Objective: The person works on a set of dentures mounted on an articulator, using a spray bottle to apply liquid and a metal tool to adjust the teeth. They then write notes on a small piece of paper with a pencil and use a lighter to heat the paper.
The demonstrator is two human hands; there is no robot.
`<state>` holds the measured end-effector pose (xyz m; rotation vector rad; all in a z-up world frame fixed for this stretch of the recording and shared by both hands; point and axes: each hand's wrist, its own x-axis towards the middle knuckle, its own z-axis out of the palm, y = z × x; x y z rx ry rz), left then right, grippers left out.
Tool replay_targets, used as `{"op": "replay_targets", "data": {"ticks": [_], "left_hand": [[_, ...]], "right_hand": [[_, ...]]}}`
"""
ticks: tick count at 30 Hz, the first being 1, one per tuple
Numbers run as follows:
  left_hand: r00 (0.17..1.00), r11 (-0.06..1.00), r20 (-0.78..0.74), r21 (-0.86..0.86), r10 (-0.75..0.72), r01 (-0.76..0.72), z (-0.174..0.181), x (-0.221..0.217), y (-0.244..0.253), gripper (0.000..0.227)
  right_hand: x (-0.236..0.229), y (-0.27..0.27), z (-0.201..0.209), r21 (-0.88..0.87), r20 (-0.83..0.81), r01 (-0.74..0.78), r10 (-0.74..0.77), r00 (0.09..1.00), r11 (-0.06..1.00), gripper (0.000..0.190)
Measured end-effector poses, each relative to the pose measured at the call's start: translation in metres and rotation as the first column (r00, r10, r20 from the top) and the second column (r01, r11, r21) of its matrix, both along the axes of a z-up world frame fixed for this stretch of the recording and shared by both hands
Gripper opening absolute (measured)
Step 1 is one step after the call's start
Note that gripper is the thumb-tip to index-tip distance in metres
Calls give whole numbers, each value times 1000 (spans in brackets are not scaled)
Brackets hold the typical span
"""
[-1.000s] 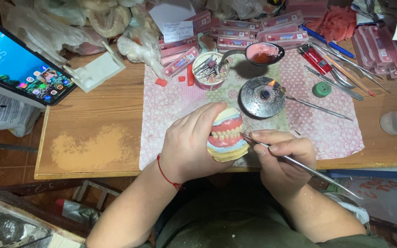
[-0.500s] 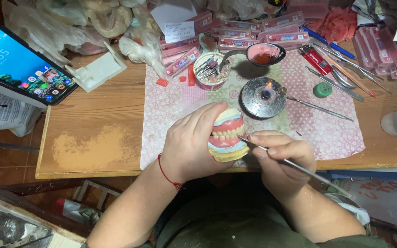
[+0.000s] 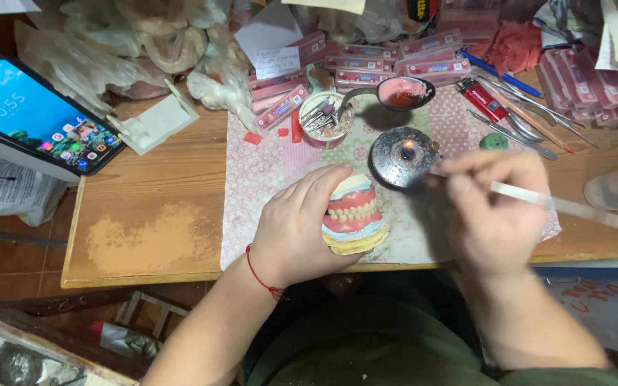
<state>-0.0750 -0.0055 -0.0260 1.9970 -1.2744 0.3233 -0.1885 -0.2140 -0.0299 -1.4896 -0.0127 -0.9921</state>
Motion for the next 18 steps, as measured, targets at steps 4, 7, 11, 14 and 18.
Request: {"op": "replay_targets", "data": {"ticks": [4, 7, 11, 14, 18], "left_hand": [[1000, 1000, -6, -6, -30, 30, -1, 2, 0, 86], [998, 999, -25, 3, -52, 52, -1, 3, 2, 86], [996, 997, -66, 30, -62, 64, 3, 6, 5, 88], [990, 994, -114, 57, -84, 91, 1, 7, 7, 89], [985, 991, -131, 64, -108, 117, -3, 9, 8, 92]], "right_hand": [[27, -53, 31, -250, -133, 22, -57, 989, 968, 28], [53, -74, 45, -238, -249, -176, 115, 962, 955, 26], [66, -80, 57, -519, -396, -108, -127, 909, 848, 28], [66, -78, 57, -597, -382, -86, -189, 904, 797, 28], [68, -83, 50, -616, -335, -75, -174, 926, 784, 30]]}}
